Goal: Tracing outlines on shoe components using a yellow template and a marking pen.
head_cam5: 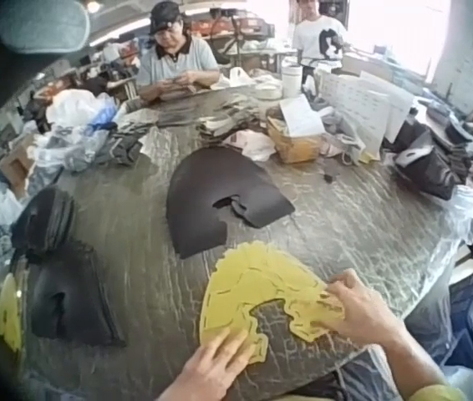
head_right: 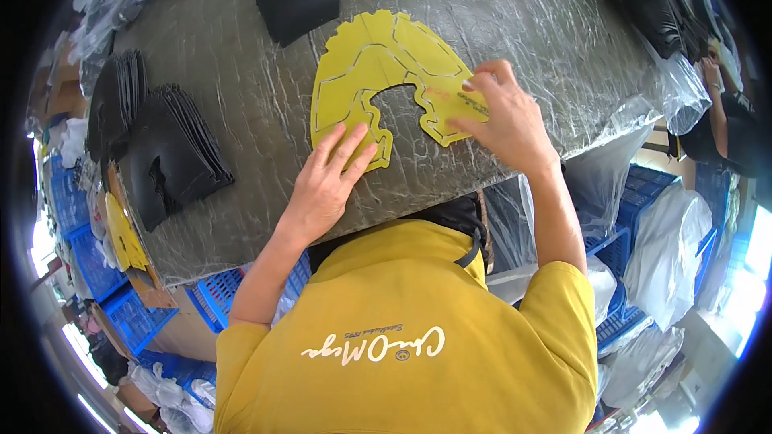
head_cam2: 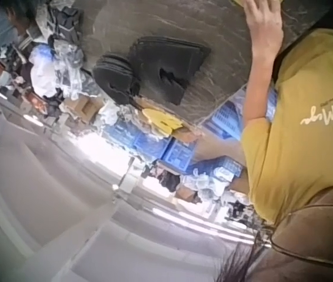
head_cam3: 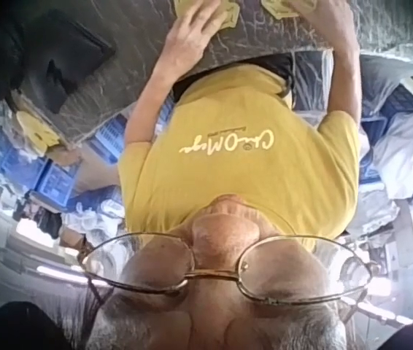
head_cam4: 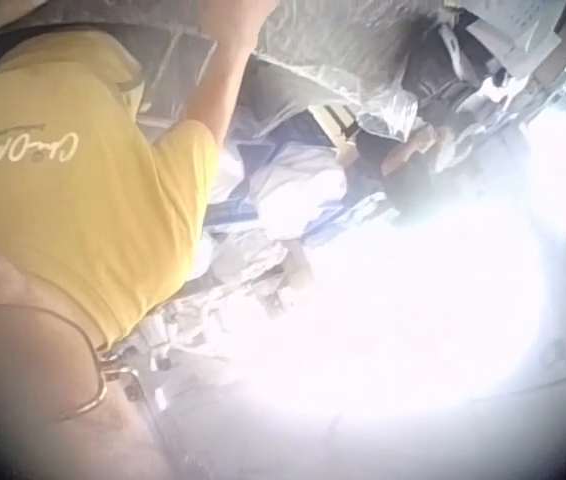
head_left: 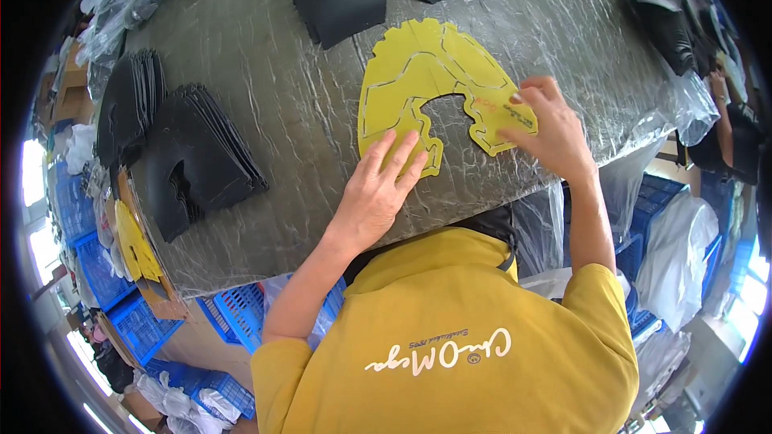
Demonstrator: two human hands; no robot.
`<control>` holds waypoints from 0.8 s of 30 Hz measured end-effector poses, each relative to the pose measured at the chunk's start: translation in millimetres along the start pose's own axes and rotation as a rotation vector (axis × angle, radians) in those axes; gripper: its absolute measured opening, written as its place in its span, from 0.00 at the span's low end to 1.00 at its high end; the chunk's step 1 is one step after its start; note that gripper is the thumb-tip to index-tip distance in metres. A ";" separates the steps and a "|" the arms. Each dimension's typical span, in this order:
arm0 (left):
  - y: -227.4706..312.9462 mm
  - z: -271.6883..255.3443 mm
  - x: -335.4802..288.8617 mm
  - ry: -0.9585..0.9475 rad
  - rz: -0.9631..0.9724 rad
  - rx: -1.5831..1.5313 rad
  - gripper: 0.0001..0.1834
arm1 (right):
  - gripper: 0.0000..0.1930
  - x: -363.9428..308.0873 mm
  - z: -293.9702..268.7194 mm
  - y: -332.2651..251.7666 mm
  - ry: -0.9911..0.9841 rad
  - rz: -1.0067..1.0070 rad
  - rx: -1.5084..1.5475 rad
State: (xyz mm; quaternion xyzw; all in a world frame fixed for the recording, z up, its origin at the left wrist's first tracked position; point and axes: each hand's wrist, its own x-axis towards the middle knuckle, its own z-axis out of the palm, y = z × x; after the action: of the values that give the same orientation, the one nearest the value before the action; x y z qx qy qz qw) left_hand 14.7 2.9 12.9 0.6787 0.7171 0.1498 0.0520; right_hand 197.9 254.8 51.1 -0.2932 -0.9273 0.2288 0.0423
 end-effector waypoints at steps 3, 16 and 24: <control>-0.6 -0.2 -1.1 0.015 0.018 0.034 0.32 | 0.07 18.8 -3.9 -17.6 0.293 -0.131 0.265; -4.7 5.9 -2.5 0.006 0.049 0.060 0.28 | 0.04 36.4 61.9 -77.6 0.156 -0.389 0.381; -5.1 5.6 -2.9 0.011 0.044 0.064 0.28 | 0.03 38.1 63.9 -80.1 0.160 -0.432 0.328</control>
State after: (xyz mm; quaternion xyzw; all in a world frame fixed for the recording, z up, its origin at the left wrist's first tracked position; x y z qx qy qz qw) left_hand 11.6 0.7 5.8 0.6948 0.7067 0.1313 0.0230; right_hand 111.0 192.8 27.9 -0.0952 -0.9126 0.3377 0.2101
